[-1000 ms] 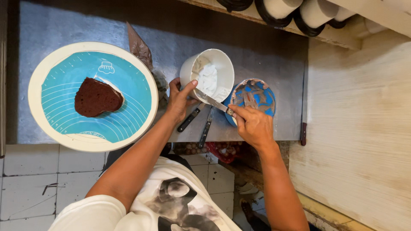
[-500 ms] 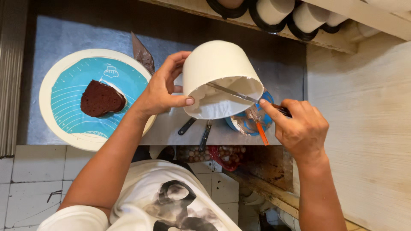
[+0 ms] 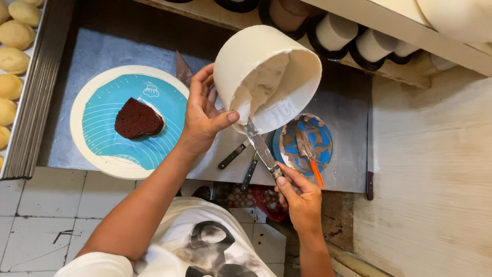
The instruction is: The person frosts a heart-shaped cake on a turntable using a palette knife and whipped topping, then places it onto a plastic base and adds a chocolate sponge layer before applying more cream.
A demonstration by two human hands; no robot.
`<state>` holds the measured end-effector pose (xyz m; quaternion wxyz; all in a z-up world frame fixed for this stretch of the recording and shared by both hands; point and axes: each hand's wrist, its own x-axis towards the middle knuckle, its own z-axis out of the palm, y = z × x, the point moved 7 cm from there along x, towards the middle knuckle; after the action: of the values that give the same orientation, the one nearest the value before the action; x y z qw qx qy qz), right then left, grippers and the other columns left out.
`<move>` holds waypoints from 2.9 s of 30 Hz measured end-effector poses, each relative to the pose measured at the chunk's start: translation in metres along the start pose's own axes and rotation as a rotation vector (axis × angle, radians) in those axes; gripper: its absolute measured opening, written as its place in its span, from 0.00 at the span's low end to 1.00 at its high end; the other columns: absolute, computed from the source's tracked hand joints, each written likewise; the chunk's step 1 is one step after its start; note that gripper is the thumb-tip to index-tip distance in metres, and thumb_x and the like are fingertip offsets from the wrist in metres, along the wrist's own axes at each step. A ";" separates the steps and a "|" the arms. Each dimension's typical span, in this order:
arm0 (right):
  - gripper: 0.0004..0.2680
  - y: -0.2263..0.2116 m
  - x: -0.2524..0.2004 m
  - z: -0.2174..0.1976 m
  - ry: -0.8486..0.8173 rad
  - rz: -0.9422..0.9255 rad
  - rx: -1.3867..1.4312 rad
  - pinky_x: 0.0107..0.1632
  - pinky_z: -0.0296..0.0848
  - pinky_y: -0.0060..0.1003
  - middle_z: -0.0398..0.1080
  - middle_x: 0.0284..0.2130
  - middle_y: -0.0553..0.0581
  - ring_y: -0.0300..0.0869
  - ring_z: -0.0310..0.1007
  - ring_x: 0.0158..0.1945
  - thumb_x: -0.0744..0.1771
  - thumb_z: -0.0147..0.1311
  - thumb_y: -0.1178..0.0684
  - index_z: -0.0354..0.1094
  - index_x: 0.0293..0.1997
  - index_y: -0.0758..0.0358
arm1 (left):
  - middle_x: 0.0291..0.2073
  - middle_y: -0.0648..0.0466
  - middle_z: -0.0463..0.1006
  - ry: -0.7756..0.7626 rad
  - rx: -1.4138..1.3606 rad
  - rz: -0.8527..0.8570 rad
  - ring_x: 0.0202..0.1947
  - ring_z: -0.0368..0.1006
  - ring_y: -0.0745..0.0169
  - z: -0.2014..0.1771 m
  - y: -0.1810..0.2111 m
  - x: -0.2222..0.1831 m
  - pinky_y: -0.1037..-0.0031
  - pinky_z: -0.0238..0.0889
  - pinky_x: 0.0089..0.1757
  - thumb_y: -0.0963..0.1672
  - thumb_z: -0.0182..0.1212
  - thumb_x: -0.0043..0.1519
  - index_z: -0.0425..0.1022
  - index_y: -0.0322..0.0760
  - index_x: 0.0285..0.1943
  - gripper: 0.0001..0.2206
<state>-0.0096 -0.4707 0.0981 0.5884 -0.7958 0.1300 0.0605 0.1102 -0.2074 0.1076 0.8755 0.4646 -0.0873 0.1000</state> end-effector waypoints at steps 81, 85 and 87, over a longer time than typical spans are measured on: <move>0.11 -0.047 -0.047 0.176 0.221 -0.614 -1.026 0.38 0.73 0.39 0.71 0.29 0.45 0.45 0.75 0.32 0.65 0.67 0.46 0.81 0.50 0.28 | 0.38 0.37 0.83 0.492 0.251 -0.715 0.36 0.83 0.43 -0.309 0.029 -0.196 0.54 0.79 0.41 0.41 0.57 0.69 0.74 0.25 0.52 0.09; 0.10 -0.052 -0.030 0.164 0.164 -0.610 -0.925 0.36 0.74 0.40 0.72 0.29 0.47 0.47 0.75 0.31 0.67 0.63 0.49 0.81 0.52 0.32 | 0.36 0.43 0.81 0.653 0.223 -0.637 0.35 0.82 0.50 -0.301 0.022 -0.199 0.59 0.79 0.41 0.44 0.59 0.70 0.73 0.29 0.52 0.10; 0.10 -0.047 -0.022 0.160 0.083 -0.546 -0.850 0.33 0.74 0.39 0.72 0.27 0.46 0.47 0.75 0.28 0.67 0.61 0.48 0.81 0.51 0.32 | 0.35 0.49 0.80 0.729 0.249 -0.597 0.34 0.81 0.57 -0.302 0.018 -0.199 0.63 0.79 0.40 0.44 0.60 0.70 0.74 0.33 0.51 0.09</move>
<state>-0.0086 -0.3026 0.0988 0.2010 -0.9716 -0.0958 -0.0797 -0.0682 0.0351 -0.0940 0.7774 0.5052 0.3747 0.0106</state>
